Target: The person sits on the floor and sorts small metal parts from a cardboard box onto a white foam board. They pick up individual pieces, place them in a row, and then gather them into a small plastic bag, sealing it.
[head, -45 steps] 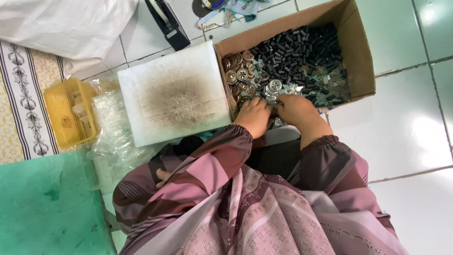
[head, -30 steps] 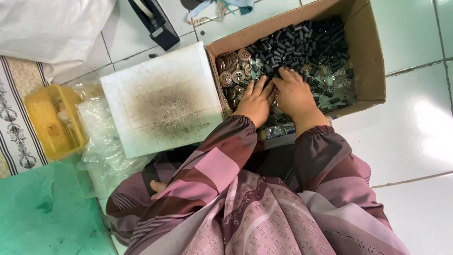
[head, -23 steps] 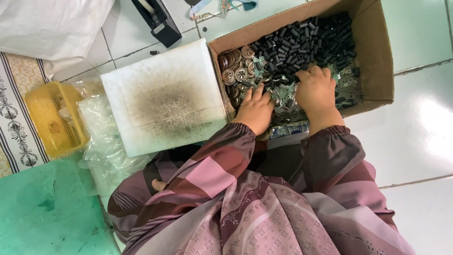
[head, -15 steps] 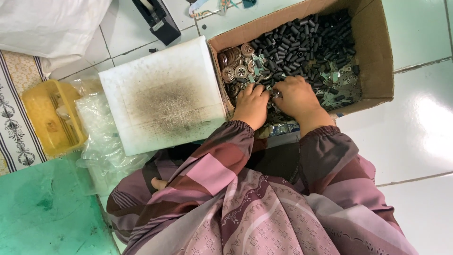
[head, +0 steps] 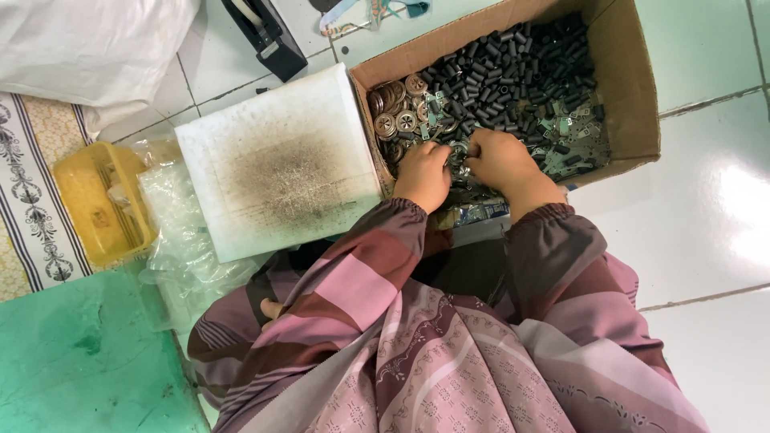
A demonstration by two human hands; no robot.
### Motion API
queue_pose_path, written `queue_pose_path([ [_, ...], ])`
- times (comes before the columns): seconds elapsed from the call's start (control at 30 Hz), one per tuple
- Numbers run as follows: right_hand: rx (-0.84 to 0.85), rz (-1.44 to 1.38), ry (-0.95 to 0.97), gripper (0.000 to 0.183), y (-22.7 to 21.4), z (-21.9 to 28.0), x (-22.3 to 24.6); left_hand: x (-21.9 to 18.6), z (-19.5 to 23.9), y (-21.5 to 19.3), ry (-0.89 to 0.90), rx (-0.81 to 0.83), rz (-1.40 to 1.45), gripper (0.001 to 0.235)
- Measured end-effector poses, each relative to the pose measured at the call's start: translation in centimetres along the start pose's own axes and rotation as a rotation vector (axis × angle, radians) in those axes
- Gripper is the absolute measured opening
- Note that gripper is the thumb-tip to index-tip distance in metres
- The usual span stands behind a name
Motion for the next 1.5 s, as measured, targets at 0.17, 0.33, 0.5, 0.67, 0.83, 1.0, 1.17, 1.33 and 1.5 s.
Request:
queue_pose_path([
  [0.17,-0.089,-0.201,-0.084,0.018,-3.0,3.5,2.0,-1.0,2.7,-1.8,-0.164,-0.039,0.558,0.037],
  [0.33,-0.098,-0.35,-0.135,0.019,-3.7,7.5,4.6,0.0,5.6,-1.1,-0.236,-0.221,0.754,0.026],
  [0.5,-0.114,-0.284,-0.173,0.023,-2.4,9.7,6.2,0.2,9.5,-3.3,-0.186,-0.348,0.741,0.017],
  [0.67,-0.144,-0.229,-0.201,0.019,0.6,11.1,7.5,2.0,13.1,-3.8,-0.12,-0.452,0.705,0.018],
  [0.83,-0.145,-0.236,-0.174,0.021,2.7,12.7,11.1,5.1,18.7,-8.0,0.02,-0.449,0.683,0.023],
  [1.0,-0.225,-0.297,-0.187,0.022,4.5,10.6,17.1,11.9,21.6,-10.9,0.194,-0.621,0.213,0.019],
  [1.17,-0.292,-0.2,-0.294,0.021,7.5,5.4,23.8,15.9,22.4,-14.7,0.085,-0.751,0.102,0.019],
  [1.33,-0.359,-0.111,-0.368,0.018,10.0,0.4,25.5,18.0,21.4,-15.1,-0.008,-0.733,0.081,0.026],
  [1.5,-0.638,0.144,-0.639,0.019,9.5,0.4,26.9,17.6,20.1,-14.9,0.011,-0.825,-0.116,0.034],
])
Point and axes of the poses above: each hand's wrist, its own z-axis away from the middle knuckle, its own y-axis out of the palm, x = y × z, the point moved 6 cm from there along -z, towards the middle knuckle, and after that the axes turned 2 degrees about -x, right-handed, at the moved point
